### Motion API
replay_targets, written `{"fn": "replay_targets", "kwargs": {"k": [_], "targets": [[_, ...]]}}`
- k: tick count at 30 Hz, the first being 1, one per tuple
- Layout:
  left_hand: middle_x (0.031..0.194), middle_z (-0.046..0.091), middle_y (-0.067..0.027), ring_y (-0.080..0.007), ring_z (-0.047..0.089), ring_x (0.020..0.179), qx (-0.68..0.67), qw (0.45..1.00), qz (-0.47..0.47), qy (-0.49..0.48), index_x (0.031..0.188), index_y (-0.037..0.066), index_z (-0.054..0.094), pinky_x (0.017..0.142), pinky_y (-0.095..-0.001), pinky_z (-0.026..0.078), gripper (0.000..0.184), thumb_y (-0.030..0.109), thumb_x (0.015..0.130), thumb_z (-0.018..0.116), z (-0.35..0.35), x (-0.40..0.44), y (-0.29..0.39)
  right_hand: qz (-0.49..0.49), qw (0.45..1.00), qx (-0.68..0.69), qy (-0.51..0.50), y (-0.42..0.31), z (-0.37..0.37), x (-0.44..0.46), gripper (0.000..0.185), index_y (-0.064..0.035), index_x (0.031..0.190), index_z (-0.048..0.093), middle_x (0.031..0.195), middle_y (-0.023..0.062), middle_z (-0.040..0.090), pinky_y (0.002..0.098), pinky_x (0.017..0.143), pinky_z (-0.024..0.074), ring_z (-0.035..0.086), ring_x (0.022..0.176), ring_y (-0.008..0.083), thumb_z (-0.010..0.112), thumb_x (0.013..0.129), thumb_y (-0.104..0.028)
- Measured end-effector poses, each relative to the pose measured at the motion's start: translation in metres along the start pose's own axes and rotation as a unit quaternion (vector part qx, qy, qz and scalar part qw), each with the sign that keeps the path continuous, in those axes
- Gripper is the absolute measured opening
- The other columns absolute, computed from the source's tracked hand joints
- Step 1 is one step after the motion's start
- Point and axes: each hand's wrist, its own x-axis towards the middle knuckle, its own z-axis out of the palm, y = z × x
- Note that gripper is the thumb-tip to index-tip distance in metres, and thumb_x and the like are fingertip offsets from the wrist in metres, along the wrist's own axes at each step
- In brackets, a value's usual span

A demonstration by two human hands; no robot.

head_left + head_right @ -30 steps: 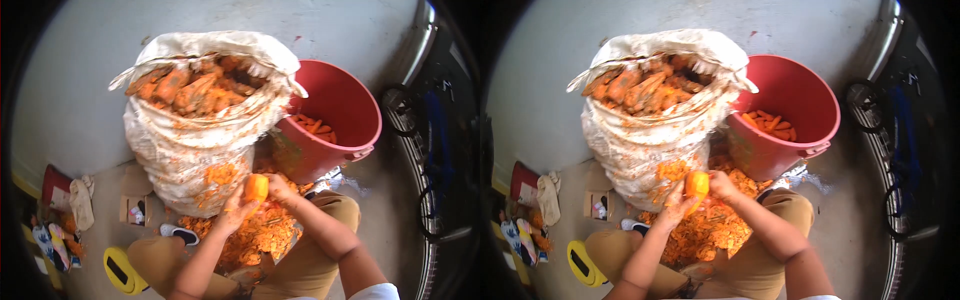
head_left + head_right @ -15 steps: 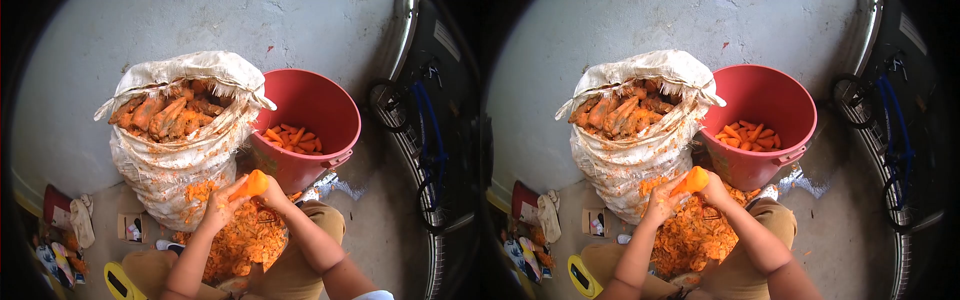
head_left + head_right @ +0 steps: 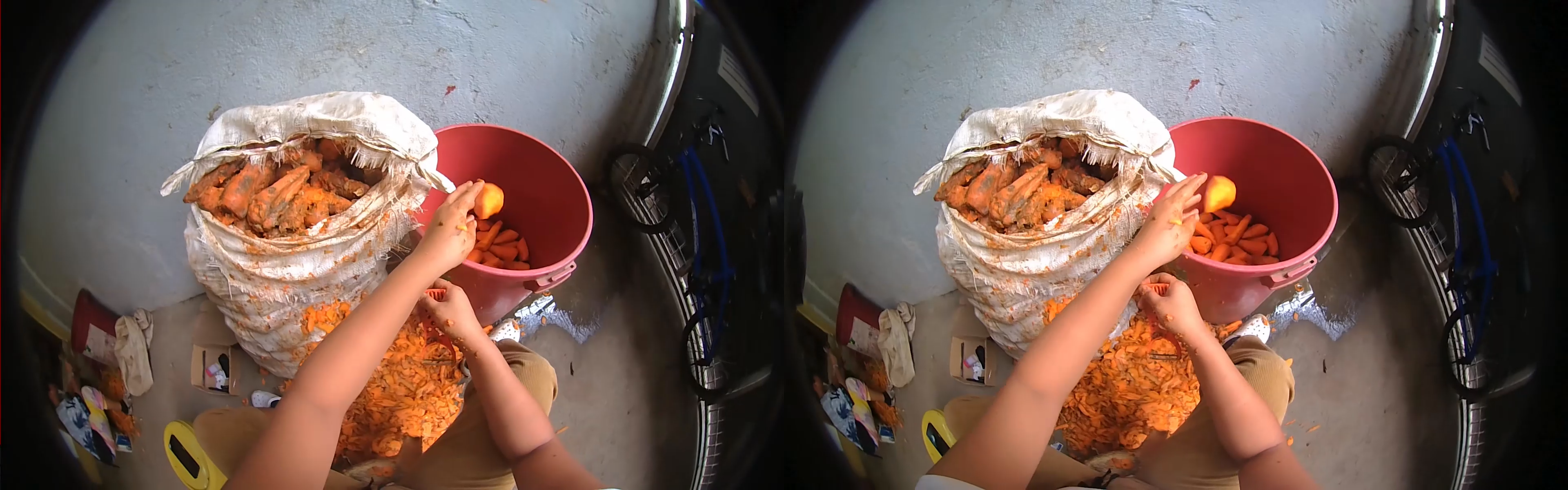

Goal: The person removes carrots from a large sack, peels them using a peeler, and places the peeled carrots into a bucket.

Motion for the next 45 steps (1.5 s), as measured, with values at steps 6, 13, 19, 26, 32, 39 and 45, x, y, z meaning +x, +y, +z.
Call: {"fn": "replay_targets", "kwargs": {"k": [6, 13, 19, 26, 32, 39, 45], "targets": [[0.116, 0.042, -0.0125, -0.0273, 0.046, 0.103, 0.307, 0.951, -0.036, 0.015, 0.11, 0.007, 0.047, 0.087, -0.0348, 0.042, 0.034, 0.004, 0.076, 0.05, -0.054, -0.015, -0.006, 0.007, 1.0, 0.012, -0.009, -0.005, 0.002, 0.002, 0.014, 0.0019, 0.088, 0.052, 0.062, 0.0044, 0.057, 0.0213, 0.044, 0.0404, 0.05, 0.049, 0.0074, 0.052, 0.082, -0.01], [0.109, 0.047, -0.0158, -0.0283, 0.04, 0.107, 0.61, 0.764, -0.209, -0.025, 0.114, 0.004, 0.045, 0.094, -0.0442, 0.024, 0.043, 0.019, 0.075, 0.053, -0.134, -0.09, -0.024, -0.007, 1.0, 0.0, -0.02, -0.003, 0.011, 0.002, 0.013, 0.0033, 0.088, 0.051, 0.062, 0.0048, 0.056, 0.0206, 0.041, 0.0393, 0.049, 0.047, 0.0075, 0.051, 0.082, -0.008], [0.098, 0.055, -0.0083, -0.021, 0.048, 0.102, 0.623, 0.77, -0.133, -0.03, 0.099, 0.004, 0.054, 0.099, -0.0447, 0.02, 0.024, 0.005, 0.077, 0.044, -0.147, -0.103, -0.039, -0.005, 0.998, -0.058, -0.031, 0.002, 0.023, 0.005, 0.012, 0.002, 0.088, 0.052, 0.062, 0.0036, 0.056, 0.0202, 0.043, 0.0393, 0.05, 0.049, 0.0069, 0.052, 0.081, -0.009], [0.082, 0.055, -0.0088, -0.0219, 0.051, 0.093, 0.557, 0.824, -0.105, -0.02, 0.081, 0.003, 0.057, 0.099, -0.0456, 0.02, 0.014, 0.003, 0.074, 0.045, -0.154, -0.12, -0.029, -0.011, 0.994, -0.101, -0.041, -0.002, 0.033, 0.008, 0.013, 0.0009, 0.088, 0.052, 0.061, 0.0028, 0.056, 0.0201, 0.044, 0.039, 0.049, 0.05, 0.0065, 0.053, 0.081, -0.01], [0.069, 0.05, -0.0091, -0.0241, 0.052, 0.078, 0.505, 0.86, -0.069, 0.005, 0.072, 0.004, 0.055, 0.094, -0.044, 0.026, 0.01, 0.003, 0.074, 0.045, -0.162, -0.125, -0.024, -0.024, 0.991, -0.119, -0.051, -0.004, 0.041, 0.014, 0.012, 0.0, 0.088, 0.053, 0.061, 0.0022, 0.055, 0.0204, 0.044, 0.0392, 0.049, 0.05, 0.0058, 0.053, 0.081, -0.01], [0.072, 0.051, -0.0094, -0.0239, 0.051, 0.078, 0.496, 0.862, -0.109, 0.0, 0.07, 0.004, 0.054, 0.094, -0.0429, 0.027, 0.007, 0.006, 0.073, 0.048, -0.161, -0.128, -0.017, 0.008, 0.993, -0.097, -0.065, -0.01, 0.043, 0.018, 0.015, 0.0009, 0.089, 0.052, 0.062, 0.0032, 0.055, 0.0212, 0.042, 0.0387, 0.049, 0.05, 0.0062, 0.053, 0.081, -0.011], [0.077, 0.053, -0.0084, -0.0239, 0.052, 0.083, 0.484, 0.866, -0.121, 0.004, 0.079, 0.006, 0.06, 0.096, -0.0422, 0.025, 0.012, 0.01, 0.072, 0.052, -0.161, -0.126, -0.013, -0.017, 0.993, -0.095, -0.062, -0.005, 0.044, 0.016, 0.017, 0.001, 0.091, 0.052, 0.063, 0.0037, 0.056, 0.0219, 0.042, 0.0395, 0.049, 0.049, 0.0057, 0.054, 0.08, -0.012]]}}
